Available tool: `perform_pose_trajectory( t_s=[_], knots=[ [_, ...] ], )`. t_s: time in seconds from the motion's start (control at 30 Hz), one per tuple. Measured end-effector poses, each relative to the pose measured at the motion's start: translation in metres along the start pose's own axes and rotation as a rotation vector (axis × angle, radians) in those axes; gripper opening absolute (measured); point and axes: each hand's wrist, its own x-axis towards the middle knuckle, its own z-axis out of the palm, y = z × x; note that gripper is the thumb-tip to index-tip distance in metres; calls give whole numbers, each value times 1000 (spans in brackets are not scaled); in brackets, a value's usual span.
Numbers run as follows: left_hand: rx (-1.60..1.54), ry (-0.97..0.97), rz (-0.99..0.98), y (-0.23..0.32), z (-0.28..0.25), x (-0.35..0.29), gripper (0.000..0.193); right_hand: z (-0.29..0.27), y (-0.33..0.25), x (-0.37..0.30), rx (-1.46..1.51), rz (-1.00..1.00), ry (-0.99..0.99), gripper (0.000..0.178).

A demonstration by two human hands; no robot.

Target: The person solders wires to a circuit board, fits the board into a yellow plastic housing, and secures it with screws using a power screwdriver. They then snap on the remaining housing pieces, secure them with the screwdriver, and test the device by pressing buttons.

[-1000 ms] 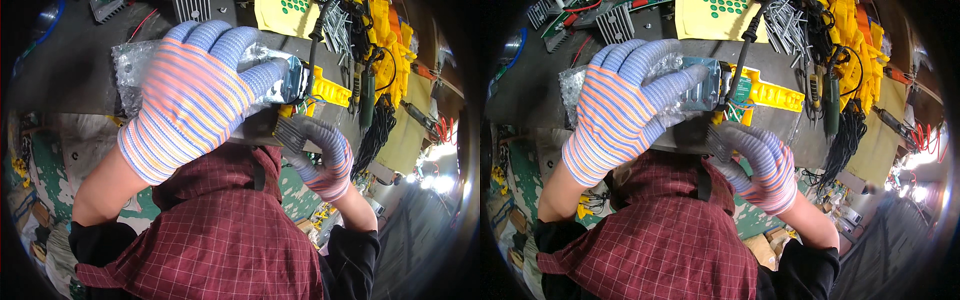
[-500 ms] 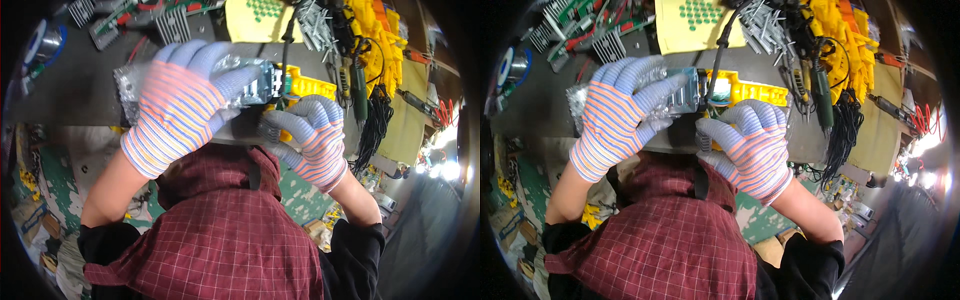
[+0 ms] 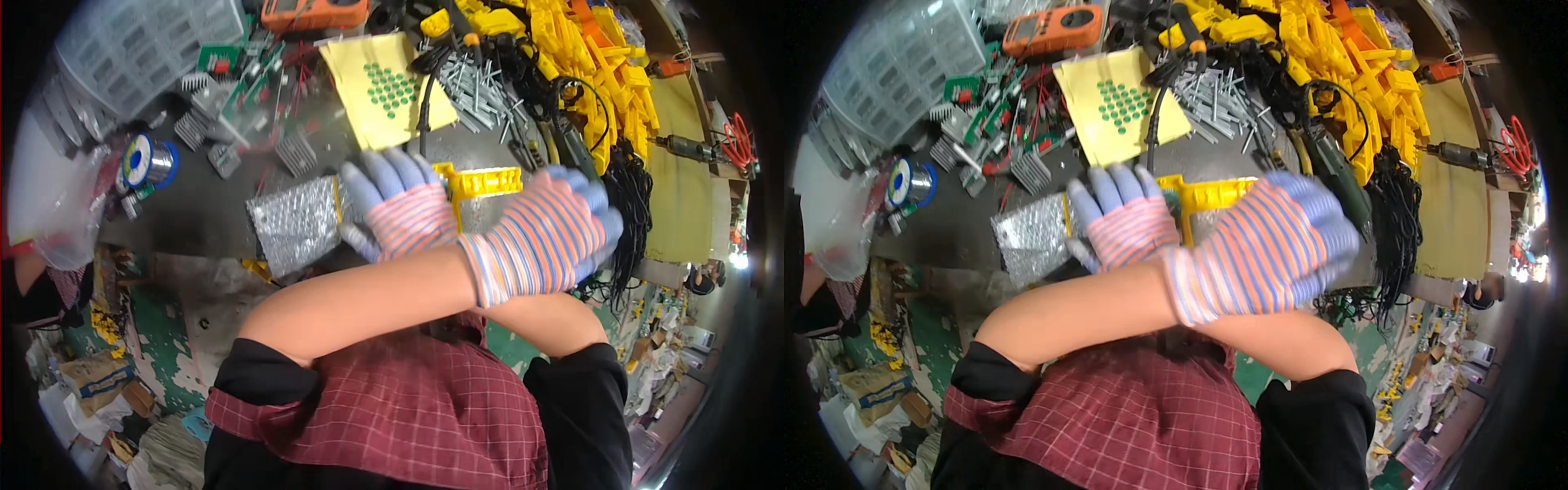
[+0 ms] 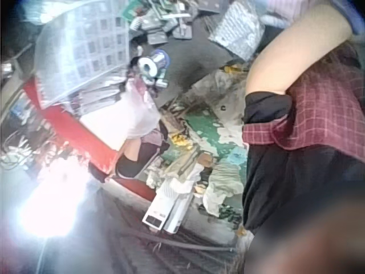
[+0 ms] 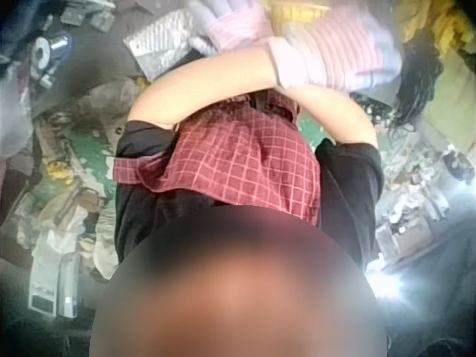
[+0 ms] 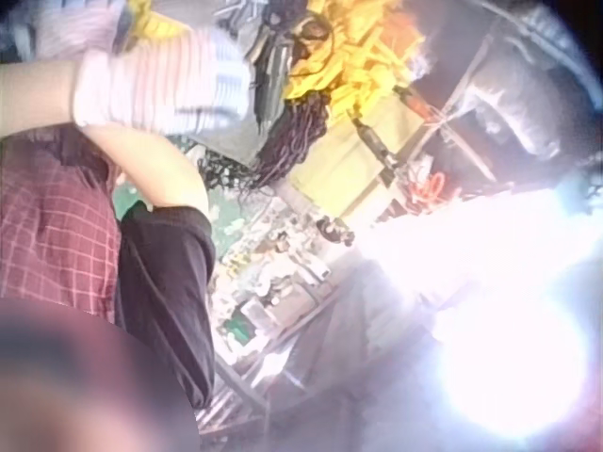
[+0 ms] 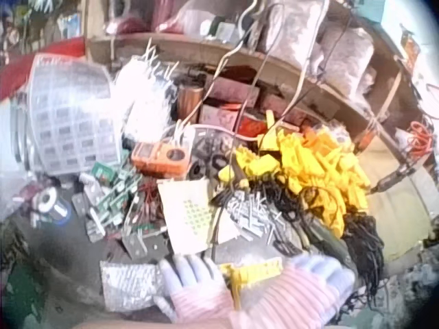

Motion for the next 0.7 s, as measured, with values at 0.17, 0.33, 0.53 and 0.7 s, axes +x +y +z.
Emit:
perform_pose_trajectory(
  t_s=[0.17, 0.33, 0.53, 0.7],
  knots=[
    [102, -437, -30, -10, 28, -12, 17, 4, 8, 9, 176, -62, -17, 69],
    [56, -452, -23, -11, 34, -9, 15, 5, 14, 8, 262, -51, 74, 66],
    [78, -582, -95, -22, 35, -5, 15, 20, 20, 11, 270, -70, 133, 62],
    [36, -611, -161, -32, 29, 5, 19, 17, 20, 7, 167, -56, 71, 57]
  ],
)
